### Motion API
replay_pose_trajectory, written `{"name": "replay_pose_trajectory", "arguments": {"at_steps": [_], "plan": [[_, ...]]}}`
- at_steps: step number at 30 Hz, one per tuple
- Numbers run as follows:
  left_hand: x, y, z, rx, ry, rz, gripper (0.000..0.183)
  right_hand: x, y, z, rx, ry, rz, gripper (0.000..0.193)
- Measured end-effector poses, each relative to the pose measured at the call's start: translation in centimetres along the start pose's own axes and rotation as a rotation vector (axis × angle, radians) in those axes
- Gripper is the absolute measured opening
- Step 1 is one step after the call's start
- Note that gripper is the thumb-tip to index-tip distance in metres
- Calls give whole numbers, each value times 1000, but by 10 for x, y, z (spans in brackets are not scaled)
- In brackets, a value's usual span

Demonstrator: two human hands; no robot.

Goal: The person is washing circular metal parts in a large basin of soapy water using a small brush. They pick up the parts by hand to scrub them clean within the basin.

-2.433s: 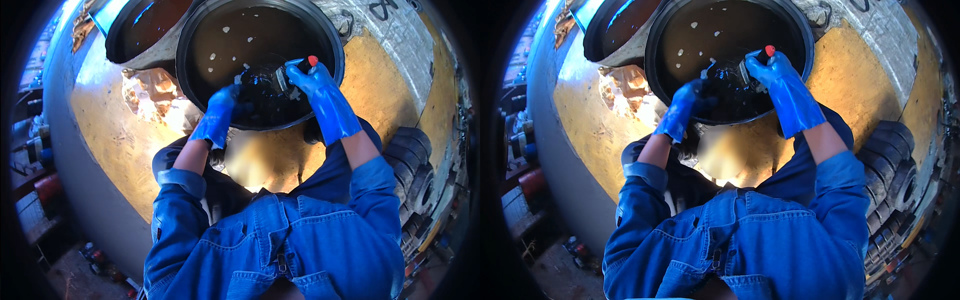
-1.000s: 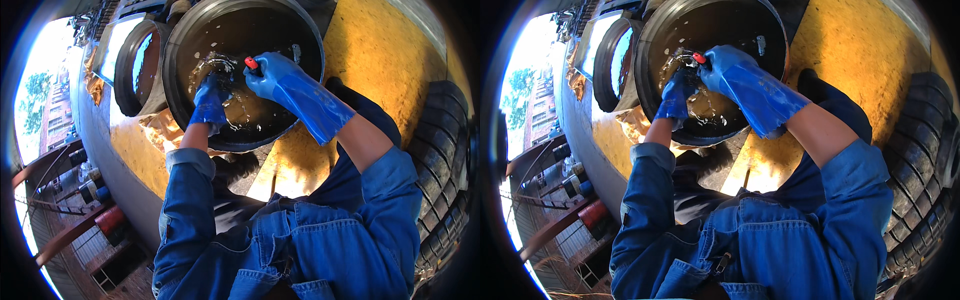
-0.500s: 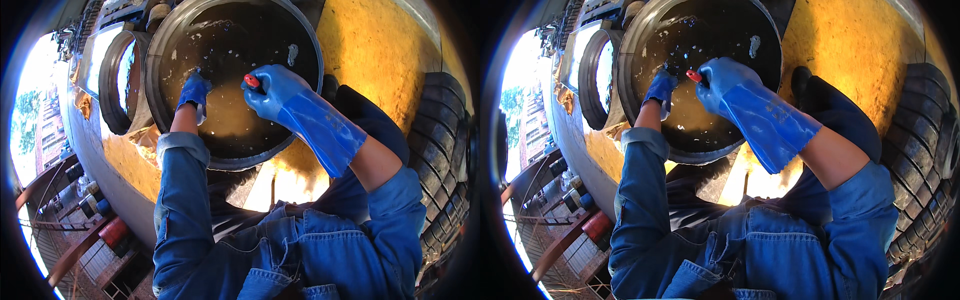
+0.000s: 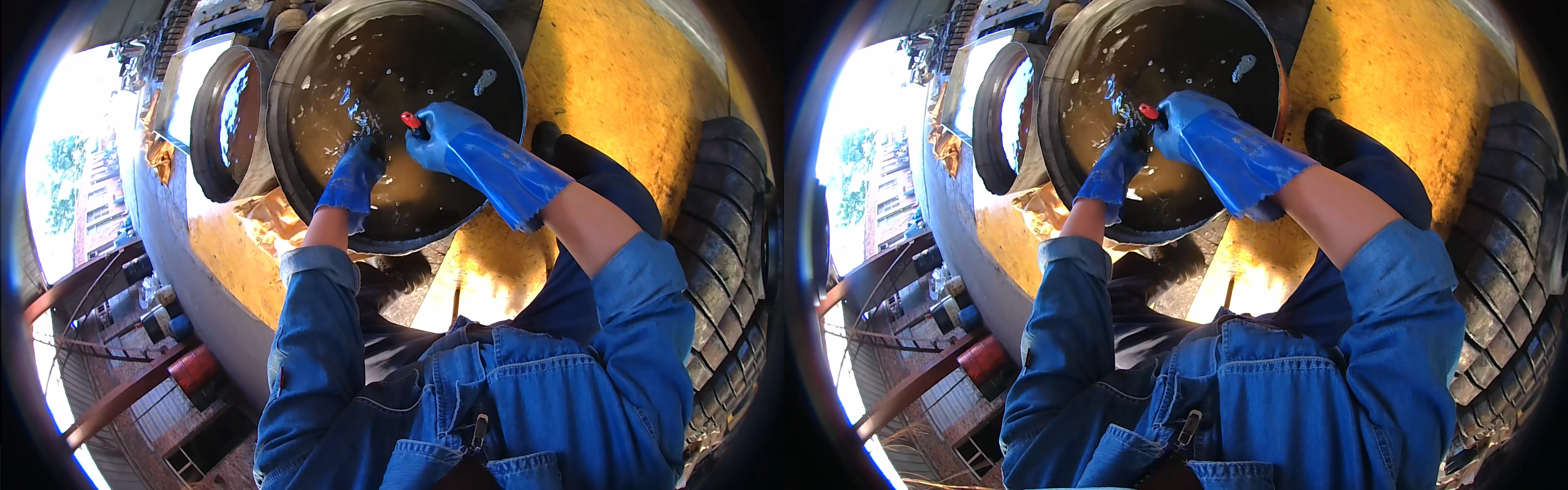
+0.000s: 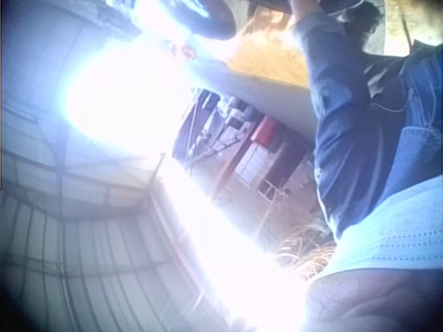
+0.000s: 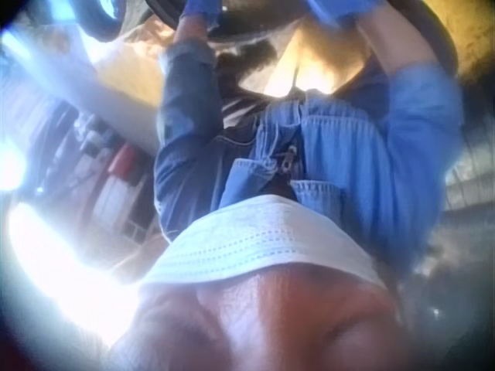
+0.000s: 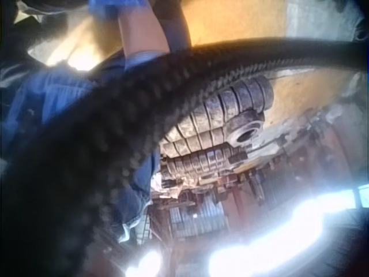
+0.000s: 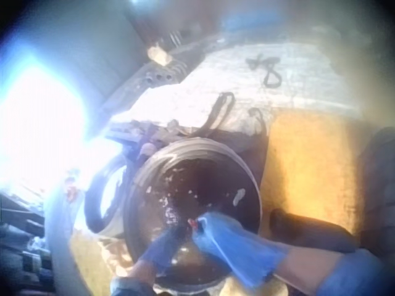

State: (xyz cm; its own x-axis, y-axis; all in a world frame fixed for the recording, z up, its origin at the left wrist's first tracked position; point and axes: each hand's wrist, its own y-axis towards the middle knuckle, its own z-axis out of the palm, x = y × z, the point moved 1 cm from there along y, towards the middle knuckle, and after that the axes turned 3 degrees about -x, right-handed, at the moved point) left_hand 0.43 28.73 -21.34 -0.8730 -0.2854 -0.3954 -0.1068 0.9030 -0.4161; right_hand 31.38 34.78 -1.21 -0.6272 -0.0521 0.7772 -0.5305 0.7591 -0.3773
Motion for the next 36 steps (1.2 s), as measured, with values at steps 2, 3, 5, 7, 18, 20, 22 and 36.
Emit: {"name": "replay_pose_trajectory", "arguments": {"at_steps": [2, 3, 5, 7, 18, 20, 22, 36], "plan": [[-3, -22, -10, 34, 26, -8, 36, 2, 2, 13, 57, -2, 11, 24], [-4, -34, -13, 69, 14, -21, 37, 2, 2, 19, 68, 1, 4, 24], [-13, -74, -24, 137, -6, -58, 38, 4, 0, 29, 98, 10, -16, 26], [-34, -74, -19, -6, 6, -33, 37, 6, -9, 14, 102, -46, 28, 28], [15, -59, -8, 4, 59, -242, 43, 3, -11, 49, 226, -175, -90, 25], [-31, -54, -4, 124, 167, -277, 46, -18, -9, 48, 201, -214, -49, 26], [-61, -64, -28, 149, 367, -249, 41, -13, -14, 47, 207, -267, -57, 26], [-5, -74, -33, -35, 332, -201, 21, -13, -2, 60, 213, -80, -70, 22]]}}
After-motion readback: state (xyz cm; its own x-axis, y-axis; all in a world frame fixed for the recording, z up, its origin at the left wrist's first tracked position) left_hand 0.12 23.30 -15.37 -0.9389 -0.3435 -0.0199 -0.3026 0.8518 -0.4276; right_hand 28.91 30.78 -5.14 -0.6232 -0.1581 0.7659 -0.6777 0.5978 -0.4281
